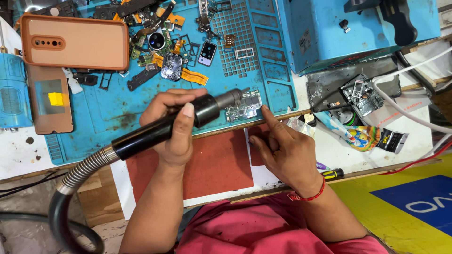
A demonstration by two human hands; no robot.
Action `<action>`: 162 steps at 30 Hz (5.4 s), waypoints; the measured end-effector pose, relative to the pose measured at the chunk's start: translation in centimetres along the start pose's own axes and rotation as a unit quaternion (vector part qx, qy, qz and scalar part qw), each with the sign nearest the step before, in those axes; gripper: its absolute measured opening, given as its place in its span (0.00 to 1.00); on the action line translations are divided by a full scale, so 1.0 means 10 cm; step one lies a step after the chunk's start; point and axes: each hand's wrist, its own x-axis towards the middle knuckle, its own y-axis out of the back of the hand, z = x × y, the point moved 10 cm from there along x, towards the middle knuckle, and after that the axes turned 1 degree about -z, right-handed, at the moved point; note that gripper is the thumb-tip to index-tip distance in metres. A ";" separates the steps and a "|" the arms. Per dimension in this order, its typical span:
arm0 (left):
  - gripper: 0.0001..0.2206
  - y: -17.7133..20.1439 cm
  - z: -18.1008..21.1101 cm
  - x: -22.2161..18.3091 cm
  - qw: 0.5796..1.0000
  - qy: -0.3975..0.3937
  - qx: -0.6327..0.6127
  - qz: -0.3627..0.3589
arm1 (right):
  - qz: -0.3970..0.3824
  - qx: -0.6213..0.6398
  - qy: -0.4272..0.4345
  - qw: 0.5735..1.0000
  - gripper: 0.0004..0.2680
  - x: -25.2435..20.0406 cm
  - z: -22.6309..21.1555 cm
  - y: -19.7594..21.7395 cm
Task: The person uses a heat gun to heat up a small green circuit board while holding it on a cluttered workbench, moving the gun in a circular motion over the components.
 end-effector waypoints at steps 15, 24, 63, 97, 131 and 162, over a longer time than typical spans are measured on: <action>0.11 0.01 -0.03 -0.01 1.000 0.005 -0.017 -0.001 | -0.031 0.015 -0.030 0.999 0.26 -0.04 0.11 -0.10; 0.11 0.00 0.00 0.00 1.000 0.004 -0.011 -0.008 | -0.028 0.010 -0.025 0.999 0.26 -0.05 0.10 -0.11; 0.11 0.07 -0.07 0.01 0.998 -0.012 -0.056 0.035 | -0.058 0.009 -0.036 0.998 0.28 -0.07 0.14 -0.16; 0.12 0.09 -0.04 0.03 0.996 -0.036 -0.061 0.045 | -0.055 0.010 -0.023 0.998 0.28 -0.06 0.09 -0.15; 0.12 0.07 -0.07 0.00 0.997 0.006 -0.072 0.025 | -0.062 0.000 -0.042 0.997 0.29 -0.06 0.13 -0.17; 0.11 0.04 0.01 0.04 0.999 -0.016 -0.028 -0.010 | -0.040 0.006 -0.022 0.999 0.29 -0.04 0.07 -0.13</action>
